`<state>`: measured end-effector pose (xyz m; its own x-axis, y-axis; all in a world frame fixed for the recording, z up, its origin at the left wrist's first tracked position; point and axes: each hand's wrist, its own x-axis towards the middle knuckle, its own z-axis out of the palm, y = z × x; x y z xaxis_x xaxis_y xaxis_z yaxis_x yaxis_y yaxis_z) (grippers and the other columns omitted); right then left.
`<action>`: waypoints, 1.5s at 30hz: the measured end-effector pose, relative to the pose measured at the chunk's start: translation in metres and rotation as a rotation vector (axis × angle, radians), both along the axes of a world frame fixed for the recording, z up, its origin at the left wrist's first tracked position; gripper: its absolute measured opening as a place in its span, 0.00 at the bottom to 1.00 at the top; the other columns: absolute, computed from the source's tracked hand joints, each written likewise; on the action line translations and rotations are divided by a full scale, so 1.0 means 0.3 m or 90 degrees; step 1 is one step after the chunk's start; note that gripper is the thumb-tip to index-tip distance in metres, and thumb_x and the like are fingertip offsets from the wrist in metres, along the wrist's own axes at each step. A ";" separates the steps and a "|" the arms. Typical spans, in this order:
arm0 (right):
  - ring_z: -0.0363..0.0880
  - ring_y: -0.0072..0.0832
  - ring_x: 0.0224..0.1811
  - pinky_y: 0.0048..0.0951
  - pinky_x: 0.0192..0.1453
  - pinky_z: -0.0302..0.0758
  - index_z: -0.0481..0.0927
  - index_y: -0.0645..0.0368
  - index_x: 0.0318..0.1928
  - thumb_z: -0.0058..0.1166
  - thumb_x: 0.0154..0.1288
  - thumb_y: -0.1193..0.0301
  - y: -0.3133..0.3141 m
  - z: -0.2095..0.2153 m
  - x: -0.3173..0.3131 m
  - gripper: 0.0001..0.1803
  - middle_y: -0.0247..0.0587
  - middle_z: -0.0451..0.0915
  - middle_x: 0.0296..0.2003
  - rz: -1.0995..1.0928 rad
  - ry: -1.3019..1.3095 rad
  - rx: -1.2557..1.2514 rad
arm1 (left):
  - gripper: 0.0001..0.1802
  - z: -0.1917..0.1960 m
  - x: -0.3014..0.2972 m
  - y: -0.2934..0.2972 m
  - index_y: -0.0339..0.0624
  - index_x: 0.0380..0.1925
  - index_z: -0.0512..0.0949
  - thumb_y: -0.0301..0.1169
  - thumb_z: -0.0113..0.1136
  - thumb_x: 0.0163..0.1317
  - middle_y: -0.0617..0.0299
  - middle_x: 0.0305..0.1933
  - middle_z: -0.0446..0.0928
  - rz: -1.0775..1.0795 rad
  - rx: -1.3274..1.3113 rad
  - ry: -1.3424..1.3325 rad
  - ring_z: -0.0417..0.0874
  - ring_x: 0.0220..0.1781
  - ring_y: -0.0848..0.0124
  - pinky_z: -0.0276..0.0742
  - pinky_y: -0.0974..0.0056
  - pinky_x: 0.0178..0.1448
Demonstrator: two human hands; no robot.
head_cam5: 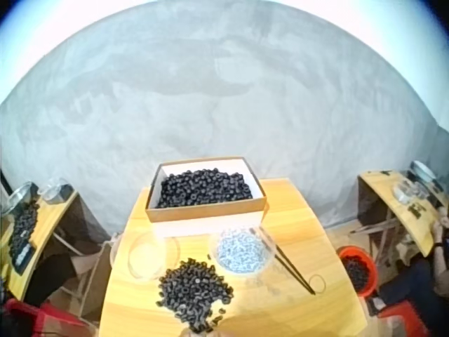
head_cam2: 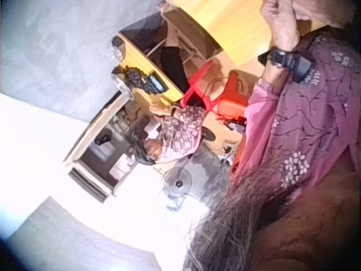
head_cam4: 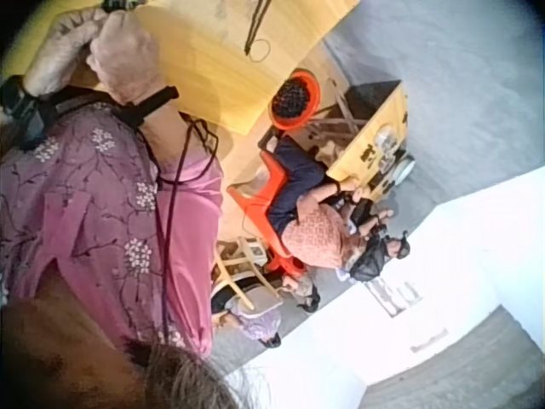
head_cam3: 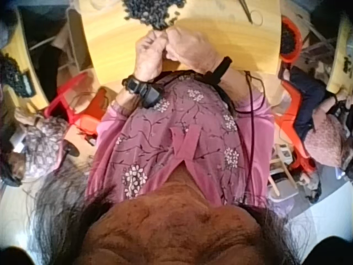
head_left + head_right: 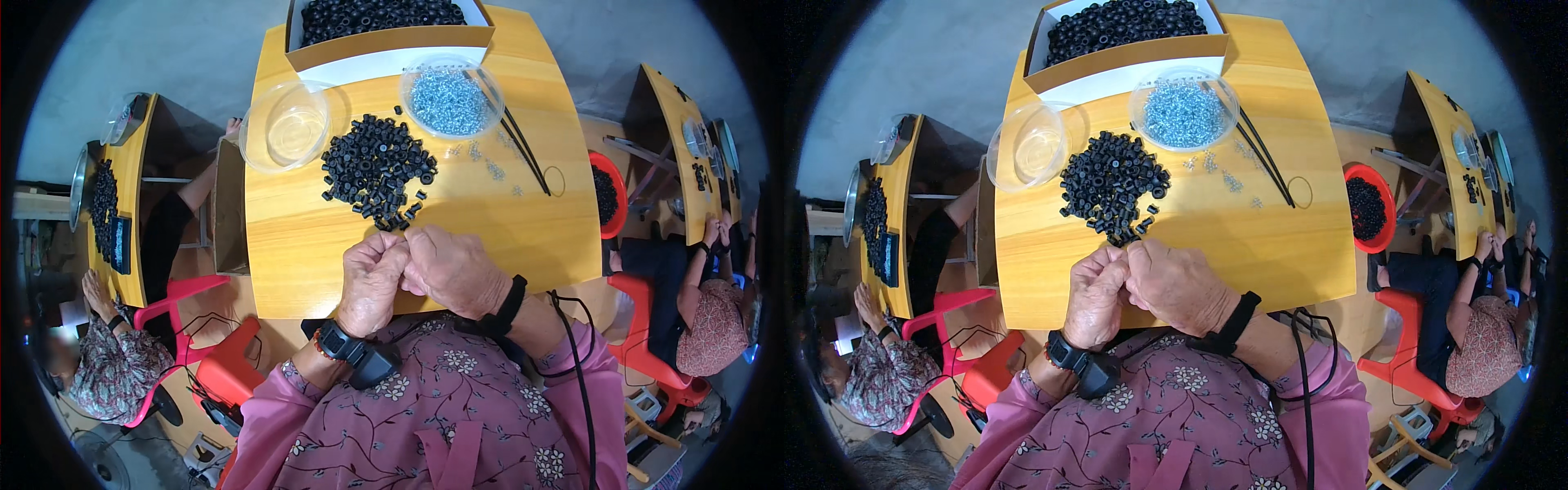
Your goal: Assembling small black plastic components by hand at a workstation.
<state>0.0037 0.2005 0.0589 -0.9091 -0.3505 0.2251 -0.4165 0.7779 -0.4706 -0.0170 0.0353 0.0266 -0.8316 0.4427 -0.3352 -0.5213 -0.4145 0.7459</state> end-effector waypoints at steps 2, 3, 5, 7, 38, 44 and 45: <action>0.81 0.38 0.30 0.37 0.31 0.77 0.74 0.60 0.42 0.63 0.60 0.65 -0.004 -0.011 0.001 0.16 0.41 0.76 0.29 0.003 0.004 -0.017 | 0.07 0.007 -0.006 -0.021 0.31 0.39 0.79 0.24 0.54 0.72 0.56 0.31 0.83 -0.018 -0.009 -0.023 0.87 0.28 0.71 0.87 0.68 0.33; 0.81 0.38 0.30 0.37 0.30 0.77 0.74 0.60 0.42 0.62 0.62 0.65 -0.005 -0.013 -0.002 0.15 0.41 0.76 0.29 0.007 0.007 -0.025 | 0.07 0.013 -0.010 -0.029 0.32 0.39 0.79 0.24 0.54 0.71 0.56 0.32 0.83 -0.024 -0.012 -0.033 0.87 0.29 0.70 0.88 0.68 0.34; 0.81 0.38 0.29 0.37 0.30 0.76 0.74 0.60 0.42 0.60 0.65 0.65 0.011 -0.005 -0.002 0.13 0.41 0.76 0.29 0.016 0.007 -0.082 | 0.06 0.044 -0.019 -0.033 0.32 0.40 0.79 0.24 0.55 0.71 0.56 0.33 0.84 -0.030 0.002 -0.057 0.88 0.32 0.69 0.89 0.66 0.36; 0.81 0.38 0.28 0.37 0.29 0.76 0.74 0.60 0.42 0.58 0.68 0.65 0.024 -0.002 0.002 0.12 0.41 0.76 0.28 0.021 0.015 -0.099 | 0.06 0.054 -0.023 -0.037 0.33 0.41 0.79 0.24 0.55 0.71 0.55 0.34 0.84 -0.033 0.015 -0.077 0.88 0.34 0.69 0.90 0.64 0.38; 0.80 0.41 0.29 0.38 0.29 0.76 0.72 0.64 0.47 0.61 0.66 0.64 0.045 0.036 0.043 0.18 0.44 0.75 0.29 0.014 0.019 -0.047 | 0.07 0.054 -0.004 -0.020 0.31 0.45 0.76 0.26 0.55 0.74 0.56 0.41 0.83 -0.099 -0.080 0.062 0.87 0.41 0.71 0.88 0.67 0.43; 0.79 0.40 0.27 0.37 0.27 0.74 0.72 0.63 0.46 0.61 0.67 0.62 0.041 0.026 0.045 0.19 0.43 0.74 0.28 0.021 0.008 -0.052 | 0.07 0.072 -0.001 -0.011 0.30 0.42 0.76 0.25 0.55 0.74 0.56 0.37 0.83 -0.090 -0.090 0.060 0.87 0.37 0.72 0.87 0.67 0.42; 0.79 0.40 0.27 0.37 0.27 0.74 0.72 0.63 0.45 0.61 0.66 0.62 0.038 0.023 0.046 0.19 0.42 0.74 0.28 0.023 0.006 -0.057 | 0.07 0.075 -0.001 -0.010 0.30 0.42 0.76 0.25 0.55 0.74 0.56 0.36 0.83 -0.095 -0.092 0.053 0.87 0.36 0.72 0.87 0.67 0.42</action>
